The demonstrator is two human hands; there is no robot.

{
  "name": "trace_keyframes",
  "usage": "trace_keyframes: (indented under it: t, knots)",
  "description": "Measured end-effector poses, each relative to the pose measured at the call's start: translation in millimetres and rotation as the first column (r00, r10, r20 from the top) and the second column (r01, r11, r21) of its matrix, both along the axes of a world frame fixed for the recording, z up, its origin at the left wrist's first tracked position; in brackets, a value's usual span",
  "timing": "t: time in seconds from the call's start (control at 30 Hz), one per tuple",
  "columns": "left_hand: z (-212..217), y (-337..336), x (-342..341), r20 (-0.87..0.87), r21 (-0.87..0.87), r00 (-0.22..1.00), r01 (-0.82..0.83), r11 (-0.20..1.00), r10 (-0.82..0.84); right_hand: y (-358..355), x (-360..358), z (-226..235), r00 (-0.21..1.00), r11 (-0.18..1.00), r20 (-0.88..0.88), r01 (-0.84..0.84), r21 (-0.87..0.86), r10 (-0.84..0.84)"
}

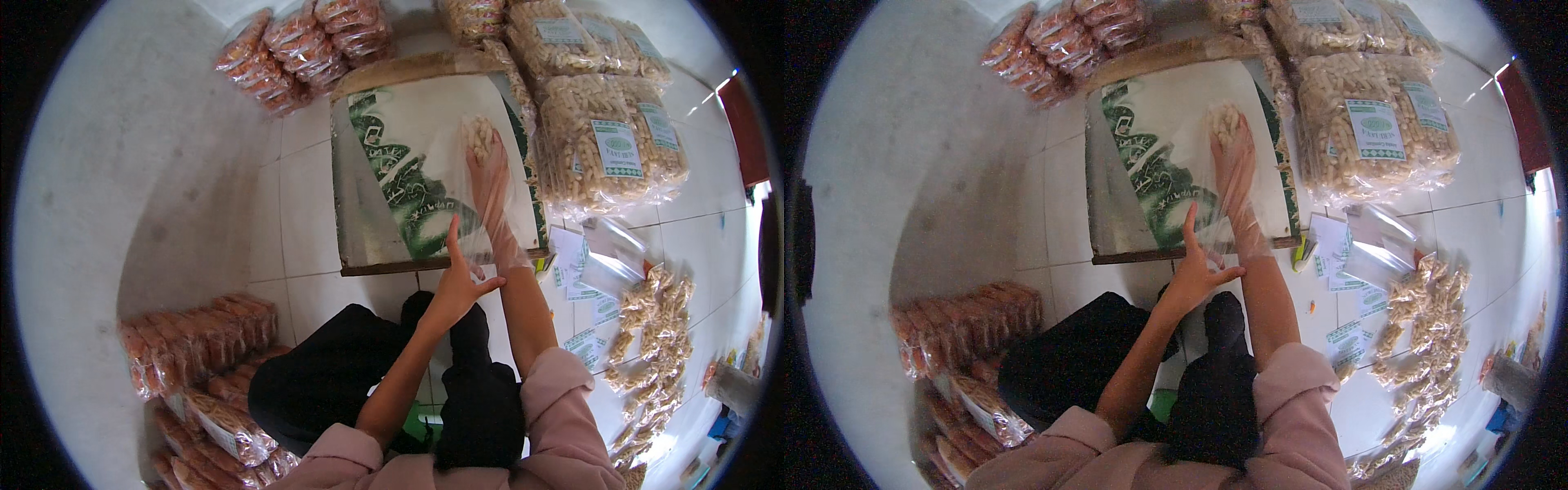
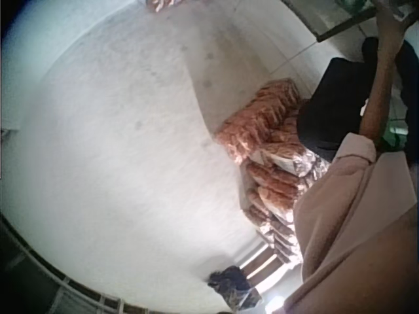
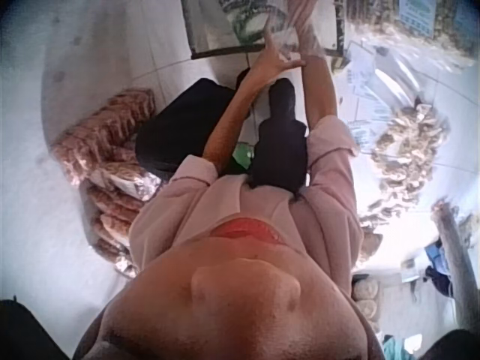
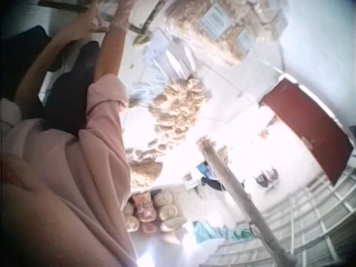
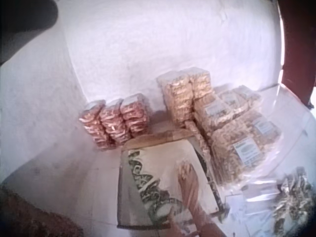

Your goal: The person picks up snacks from the floor and places them into a plastic bag, then presses the bag against a flat surface to flatten it.

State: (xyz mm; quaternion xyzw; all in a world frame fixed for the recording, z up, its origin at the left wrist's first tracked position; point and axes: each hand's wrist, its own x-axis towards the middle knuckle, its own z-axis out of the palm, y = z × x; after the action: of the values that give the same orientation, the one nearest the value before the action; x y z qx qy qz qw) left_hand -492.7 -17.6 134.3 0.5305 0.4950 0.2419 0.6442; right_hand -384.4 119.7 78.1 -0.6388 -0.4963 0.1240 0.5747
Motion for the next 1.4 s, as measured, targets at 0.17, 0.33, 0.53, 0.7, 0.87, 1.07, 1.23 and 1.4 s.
trace_keyframes:
  t: [0.17, 0.33, 0.53, 0.7, 0.87, 1.07, 1.23, 1.4]
  knots:
    - [8, -2, -1, -0.279, 0.204, 0.957, -0.021, 0.979, 0.079, 14, 17, -8, 0.995, 0.996, -0.044, -0.085, 0.016, 0.085]
    - [16, 80, 4, -0.121, 0.844, 0.933, -0.083, 0.53, 0.338, 9, 10, 0, 0.996, 0.995, 0.024, -0.09, 0.04, 0.089]
    - [-62, 146, 20, 0.01, 0.731, 0.97, -0.173, 0.66, 0.243, 9, -1, -11, 0.995, 0.995, -0.048, -0.089, -0.045, 0.087]
    - [-80, 142, 33, -0.25, 0.883, 0.893, 0.051, 0.468, 0.374, 7, 11, -31, 0.971, 0.999, 0.238, 0.019, 0.049, -0.03]
    - [-81, 140, 32, -0.316, 0.888, 0.839, 0.096, 0.451, 0.444, -1, 6, -25, 0.957, 0.999, 0.286, 0.03, 0.045, -0.042]
    - [-83, 141, 35, -0.344, 0.893, 0.798, 0.117, 0.434, 0.494, -9, 23, -22, 0.92, 0.998, 0.386, -0.051, -0.042, 0.063]
    - [-82, 140, 31, -0.403, 0.9, 0.747, 0.221, 0.375, 0.528, -16, 23, -26, 0.928, 0.982, 0.37, -0.101, 0.158, 0.036]
    - [-81, 141, 36, -0.434, 0.893, 0.706, 0.257, 0.368, 0.56, -15, 28, -26, 0.928, 0.983, 0.364, -0.137, 0.123, 0.084]
